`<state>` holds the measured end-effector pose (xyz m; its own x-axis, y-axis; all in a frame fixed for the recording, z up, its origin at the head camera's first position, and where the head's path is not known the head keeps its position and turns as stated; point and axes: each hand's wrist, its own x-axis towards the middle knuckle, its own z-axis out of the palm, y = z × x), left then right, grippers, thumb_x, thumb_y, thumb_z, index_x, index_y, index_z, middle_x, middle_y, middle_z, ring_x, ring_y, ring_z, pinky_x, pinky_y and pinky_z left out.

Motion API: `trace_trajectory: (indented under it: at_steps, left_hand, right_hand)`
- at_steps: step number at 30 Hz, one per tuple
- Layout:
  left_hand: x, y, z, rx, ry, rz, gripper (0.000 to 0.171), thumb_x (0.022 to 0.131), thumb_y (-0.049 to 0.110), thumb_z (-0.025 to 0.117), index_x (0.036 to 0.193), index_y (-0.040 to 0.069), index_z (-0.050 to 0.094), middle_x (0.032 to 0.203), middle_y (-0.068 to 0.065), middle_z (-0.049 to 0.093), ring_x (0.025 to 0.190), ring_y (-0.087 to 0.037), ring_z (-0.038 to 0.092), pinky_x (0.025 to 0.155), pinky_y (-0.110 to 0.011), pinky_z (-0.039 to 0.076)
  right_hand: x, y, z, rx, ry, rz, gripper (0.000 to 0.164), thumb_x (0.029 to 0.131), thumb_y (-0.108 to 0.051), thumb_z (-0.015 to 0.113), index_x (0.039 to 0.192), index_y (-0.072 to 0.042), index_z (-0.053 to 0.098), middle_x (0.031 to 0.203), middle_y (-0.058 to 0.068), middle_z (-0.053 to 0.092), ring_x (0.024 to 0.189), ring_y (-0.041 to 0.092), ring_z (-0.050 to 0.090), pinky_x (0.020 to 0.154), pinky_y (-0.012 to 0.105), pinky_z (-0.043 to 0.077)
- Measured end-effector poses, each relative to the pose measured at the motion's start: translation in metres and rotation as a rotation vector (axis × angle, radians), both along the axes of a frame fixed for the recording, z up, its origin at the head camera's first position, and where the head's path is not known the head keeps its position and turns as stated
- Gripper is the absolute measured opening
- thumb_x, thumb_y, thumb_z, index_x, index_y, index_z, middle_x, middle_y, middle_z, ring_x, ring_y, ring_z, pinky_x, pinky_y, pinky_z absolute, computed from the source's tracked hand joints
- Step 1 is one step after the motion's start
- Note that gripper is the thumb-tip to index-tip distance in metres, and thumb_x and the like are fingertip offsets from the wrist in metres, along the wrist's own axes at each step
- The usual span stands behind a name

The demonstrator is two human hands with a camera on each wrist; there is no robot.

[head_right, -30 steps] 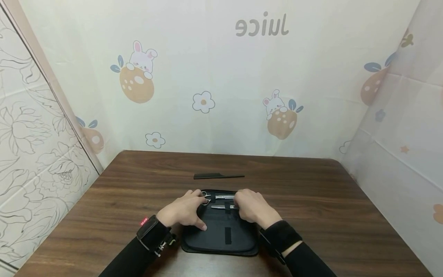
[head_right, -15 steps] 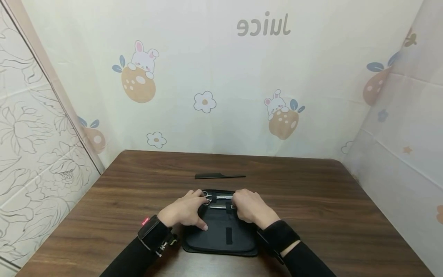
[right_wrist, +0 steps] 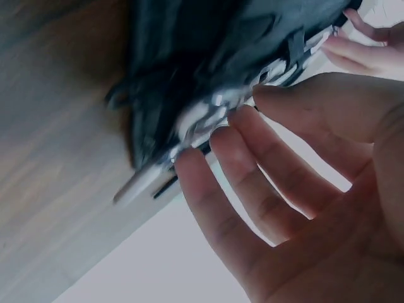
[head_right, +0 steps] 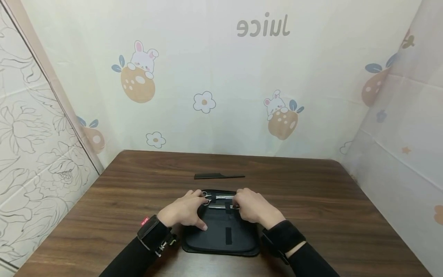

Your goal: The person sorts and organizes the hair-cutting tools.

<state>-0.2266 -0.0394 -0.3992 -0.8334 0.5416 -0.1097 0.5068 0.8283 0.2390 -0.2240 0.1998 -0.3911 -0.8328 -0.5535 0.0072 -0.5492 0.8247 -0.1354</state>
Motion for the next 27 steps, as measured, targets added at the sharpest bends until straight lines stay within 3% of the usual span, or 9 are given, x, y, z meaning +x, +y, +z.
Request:
trace_trajectory:
  at_steps: [11, 27]
  left_hand:
    - [0.001, 0.000, 0.001, -0.004, -0.008, 0.008, 0.074, 0.061, 0.052, 0.078, 0.122, 0.015, 0.056, 0.117, 0.000, 0.044, 0.104, -0.018, 0.038, 0.079, -0.035, 0.043]
    - [0.001, 0.000, 0.000, 0.001, -0.003, 0.005, 0.074, 0.061, 0.051, 0.078, 0.122, 0.015, 0.057, 0.117, 0.000, 0.044, 0.105, -0.018, 0.038, 0.078, -0.036, 0.043]
  right_hand:
    - [0.001, 0.018, 0.008, -0.030, -0.124, -0.066, 0.031, 0.081, 0.005, 0.055, 0.102, -0.015, 0.065, 0.095, -0.003, 0.051, 0.084, 0.014, 0.051, 0.068, 0.034, 0.043]
    - [-0.002, 0.018, 0.002, -0.052, -0.118, -0.065, 0.030, 0.080, 0.005, 0.059, 0.097, -0.018, 0.066, 0.091, -0.009, 0.049, 0.083, 0.011, 0.053, 0.070, 0.032, 0.045]
